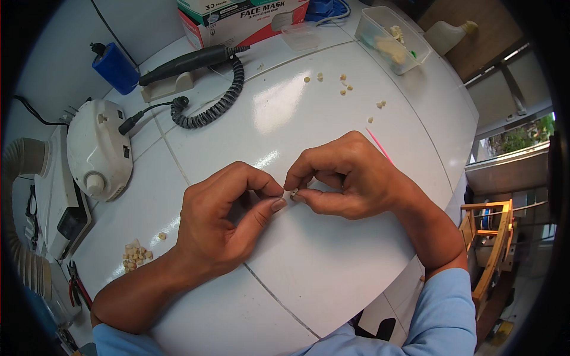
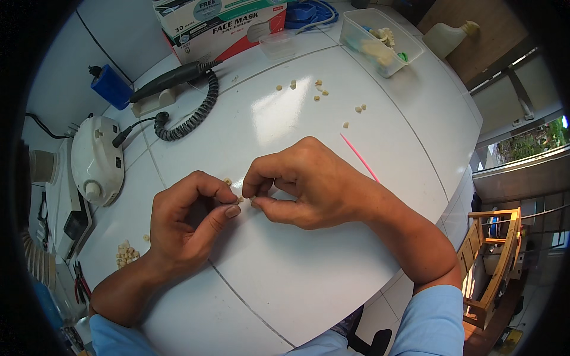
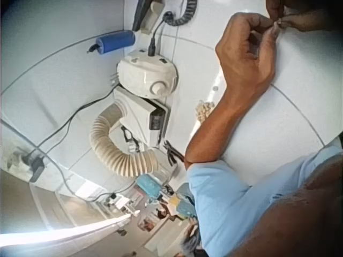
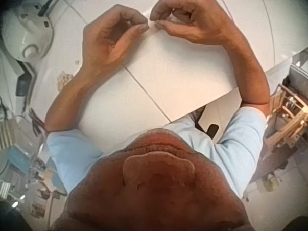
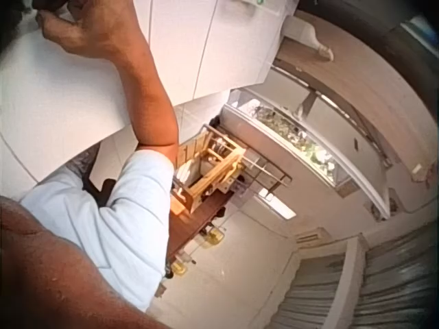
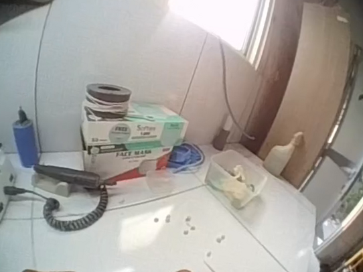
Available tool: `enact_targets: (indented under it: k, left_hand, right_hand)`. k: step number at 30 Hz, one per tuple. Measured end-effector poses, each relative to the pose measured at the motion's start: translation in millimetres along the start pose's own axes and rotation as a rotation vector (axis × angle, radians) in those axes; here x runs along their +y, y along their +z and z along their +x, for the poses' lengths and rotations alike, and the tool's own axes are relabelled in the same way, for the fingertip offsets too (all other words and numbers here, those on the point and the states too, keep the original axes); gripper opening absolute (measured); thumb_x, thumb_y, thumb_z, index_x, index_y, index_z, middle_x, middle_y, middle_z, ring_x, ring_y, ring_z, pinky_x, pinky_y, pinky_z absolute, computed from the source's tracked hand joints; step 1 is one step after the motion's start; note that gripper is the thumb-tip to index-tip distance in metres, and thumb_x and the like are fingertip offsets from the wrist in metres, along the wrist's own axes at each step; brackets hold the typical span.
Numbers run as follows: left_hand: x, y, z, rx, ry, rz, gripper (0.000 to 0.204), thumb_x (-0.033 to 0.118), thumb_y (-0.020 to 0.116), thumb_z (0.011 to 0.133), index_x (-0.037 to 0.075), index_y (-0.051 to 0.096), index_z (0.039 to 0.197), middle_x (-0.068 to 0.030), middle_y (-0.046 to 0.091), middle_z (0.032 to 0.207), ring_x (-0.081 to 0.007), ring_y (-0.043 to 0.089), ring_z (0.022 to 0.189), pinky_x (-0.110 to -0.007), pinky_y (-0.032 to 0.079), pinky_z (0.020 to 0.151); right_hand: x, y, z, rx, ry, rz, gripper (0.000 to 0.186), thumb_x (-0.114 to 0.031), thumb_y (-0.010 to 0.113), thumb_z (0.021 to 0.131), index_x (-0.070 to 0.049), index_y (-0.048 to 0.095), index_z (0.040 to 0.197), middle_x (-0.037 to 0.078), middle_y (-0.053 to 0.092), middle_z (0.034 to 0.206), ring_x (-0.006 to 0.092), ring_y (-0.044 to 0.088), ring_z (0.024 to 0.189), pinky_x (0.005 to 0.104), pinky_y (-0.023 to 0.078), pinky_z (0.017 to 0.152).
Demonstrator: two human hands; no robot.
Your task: The recorder is seen preparing small dental implant components on a laboratory bench, using a fine metal tool to manipulate and clean individual pieces.
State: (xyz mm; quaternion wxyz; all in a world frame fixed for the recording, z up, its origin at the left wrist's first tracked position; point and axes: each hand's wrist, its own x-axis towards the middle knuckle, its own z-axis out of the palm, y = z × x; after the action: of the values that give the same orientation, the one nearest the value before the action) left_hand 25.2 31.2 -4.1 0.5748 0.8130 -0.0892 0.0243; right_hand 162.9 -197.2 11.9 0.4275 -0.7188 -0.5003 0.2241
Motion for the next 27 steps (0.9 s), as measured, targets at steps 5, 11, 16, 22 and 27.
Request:
enact_targets:
  k: [5,11,16,22,27]
  left_hand:
    - [-11,9,-2,0.146,0.081,-0.051,0.011,-0.003,0.078,0.098,0.000,0.070,0.106,-0.0082,0.073,0.092,-0.0134,0.069,0.074,-0.027,0.053,0.066]
    - [-14,11,1,0.188,0.151,-0.009,0.013,-0.005,0.077,0.096,0.001,0.070,0.104,-0.0083,0.073,0.092,-0.0149,0.069,0.075,-0.028,0.053,0.068]
    - [-11,9,3,0.175,0.209,0.031,0.015,-0.009,0.077,0.090,0.000,0.069,0.100,-0.0098,0.073,0.094,-0.0168,0.070,0.079,-0.029,0.055,0.071]
    - [-12,9,3,0.178,0.211,0.019,0.016,-0.010,0.079,0.087,-0.001,0.069,0.097,-0.0111,0.075,0.097,-0.0168,0.072,0.082,-0.029,0.057,0.072]
    - [-6,3,0,0.081,0.103,-0.006,0.017,-0.012,0.076,0.094,-0.002,0.069,0.105,-0.0123,0.074,0.107,-0.0157,0.071,0.098,-0.029,0.056,0.087]
  right_hand:
    - [-1,1,1,0.099,-0.052,-0.171,0.018,0.002,0.081,0.082,-0.004,0.081,0.099,-0.001,0.055,0.059,0.0107,0.048,0.050,0.0297,0.058,0.063]
    - [7,8,-2,0.126,-0.113,-0.299,0.011,0.001,0.078,0.085,-0.004,0.073,0.094,0.009,0.073,0.087,0.0274,0.075,0.078,0.0380,0.059,0.068]
    - [0,4,-1,0.066,-0.019,-0.165,0.011,0.002,0.082,0.084,-0.004,0.075,0.089,0.008,0.072,0.086,0.0279,0.075,0.080,0.0387,0.058,0.069]
    - [-3,0,0,0.033,0.003,-0.100,0.011,0.002,0.083,0.085,-0.003,0.077,0.091,0.009,0.073,0.087,0.0269,0.075,0.080,0.0390,0.058,0.070]
    - [0,-8,0,0.096,-0.011,-0.093,0.016,-0.009,0.088,0.086,-0.004,0.078,0.097,0.004,0.067,0.085,0.0150,0.062,0.072,0.0313,0.049,0.063]
